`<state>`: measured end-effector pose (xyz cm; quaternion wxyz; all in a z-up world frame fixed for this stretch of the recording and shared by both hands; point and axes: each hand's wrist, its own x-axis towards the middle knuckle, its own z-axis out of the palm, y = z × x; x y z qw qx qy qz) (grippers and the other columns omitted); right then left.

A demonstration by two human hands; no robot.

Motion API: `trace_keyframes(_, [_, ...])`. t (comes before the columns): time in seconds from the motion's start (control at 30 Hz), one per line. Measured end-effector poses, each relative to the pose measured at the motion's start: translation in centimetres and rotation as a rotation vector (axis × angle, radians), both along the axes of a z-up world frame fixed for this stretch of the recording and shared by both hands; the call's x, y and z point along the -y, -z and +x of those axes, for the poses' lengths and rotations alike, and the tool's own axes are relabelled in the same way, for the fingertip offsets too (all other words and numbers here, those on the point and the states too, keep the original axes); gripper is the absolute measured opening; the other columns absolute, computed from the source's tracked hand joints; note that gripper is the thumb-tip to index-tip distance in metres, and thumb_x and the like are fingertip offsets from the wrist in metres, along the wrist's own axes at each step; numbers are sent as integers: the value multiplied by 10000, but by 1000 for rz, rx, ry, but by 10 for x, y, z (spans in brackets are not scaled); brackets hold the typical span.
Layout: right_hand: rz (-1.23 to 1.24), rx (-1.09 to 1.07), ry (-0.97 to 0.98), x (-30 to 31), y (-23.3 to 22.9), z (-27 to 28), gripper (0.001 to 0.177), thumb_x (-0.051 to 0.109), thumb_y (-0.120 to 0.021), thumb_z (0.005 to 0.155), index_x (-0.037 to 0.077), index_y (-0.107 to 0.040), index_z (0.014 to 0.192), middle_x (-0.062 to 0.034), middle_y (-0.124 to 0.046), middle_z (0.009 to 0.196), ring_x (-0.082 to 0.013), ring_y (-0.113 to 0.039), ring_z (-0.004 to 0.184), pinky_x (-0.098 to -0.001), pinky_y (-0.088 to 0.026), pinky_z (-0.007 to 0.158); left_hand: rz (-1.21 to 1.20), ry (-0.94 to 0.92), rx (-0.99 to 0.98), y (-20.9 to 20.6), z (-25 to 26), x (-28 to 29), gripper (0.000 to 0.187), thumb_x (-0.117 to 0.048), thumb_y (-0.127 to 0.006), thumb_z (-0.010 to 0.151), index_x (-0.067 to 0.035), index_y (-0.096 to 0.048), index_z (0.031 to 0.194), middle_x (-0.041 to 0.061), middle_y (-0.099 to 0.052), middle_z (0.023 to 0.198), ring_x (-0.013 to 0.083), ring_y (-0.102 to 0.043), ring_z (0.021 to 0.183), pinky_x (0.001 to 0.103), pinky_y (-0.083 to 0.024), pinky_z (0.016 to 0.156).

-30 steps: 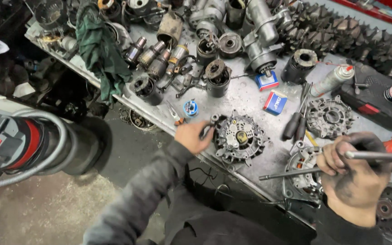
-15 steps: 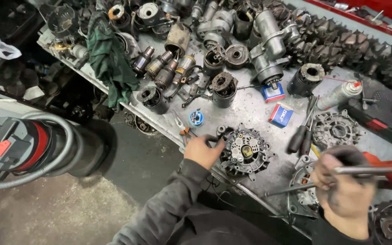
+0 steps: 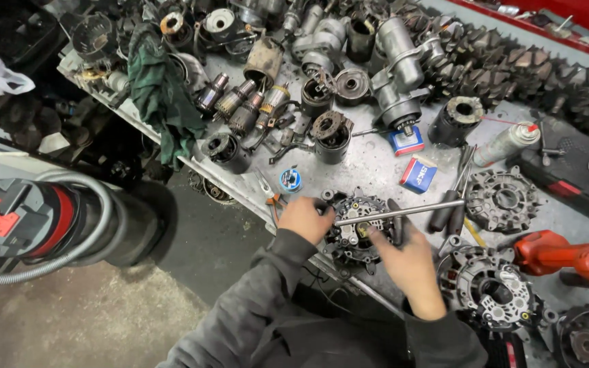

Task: The person wipes a small metal part with a green cloth, then picks up a circular alternator component. They use a hammer to repeatedly strike the component on a workbench cluttered with various engine parts and tools.

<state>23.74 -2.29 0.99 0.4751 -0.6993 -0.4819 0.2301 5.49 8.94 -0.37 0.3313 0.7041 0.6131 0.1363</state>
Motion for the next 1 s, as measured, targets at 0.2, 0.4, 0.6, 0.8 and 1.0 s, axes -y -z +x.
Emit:
trace_keyframes(0.2, [-357,64,51,-4,-21,-22,600,324,-795,812,40,-657,1323,-236,-752,1097,-370,-720,1062,-411,-542,892,49,17,120,6,1,-3,286,-337,-731,772,-109,-818,919,167,-758,836,358,-728,812,439,-577,779])
trace_keyframes(0.4, [-284,68,47,1,-17,-26,594,308,-766,843,32,-633,1352,-262,-735,1090,-380,-718,1066,-414,-539,898,8,-93,280,18,1,-1,287,-309,-728,769,-50,-802,868,178,-747,756,325,-754,749,383,-585,722])
trace_keyframes(0.6, [-210,116,27,5,-15,-26,606,324,-767,855,51,-627,1378,-270,-705,1198,-391,-670,1165,-433,-517,954,16,-103,319,20,-5,6,324,-334,-745,793,-40,-780,926,166,-727,720,295,-733,676,381,-566,663])
trace_keyframes(0.8, [-177,115,23,7,-9,-22,628,339,-779,851,67,-616,1393,-262,-678,1263,-389,-644,1215,-434,-507,974,5,-41,474,32,-14,19,352,-302,-674,905,-110,-749,1190,172,-646,617,210,-590,540,345,-464,551])
trace_keyframes(1.0, [-147,171,10,9,-2,-23,600,278,-764,862,45,-612,1393,-268,-670,1283,-392,-641,1227,-432,-500,992,-38,46,678,52,-18,10,342,-308,-692,954,-91,-745,1213,77,-739,729,79,-611,629,274,-506,586])
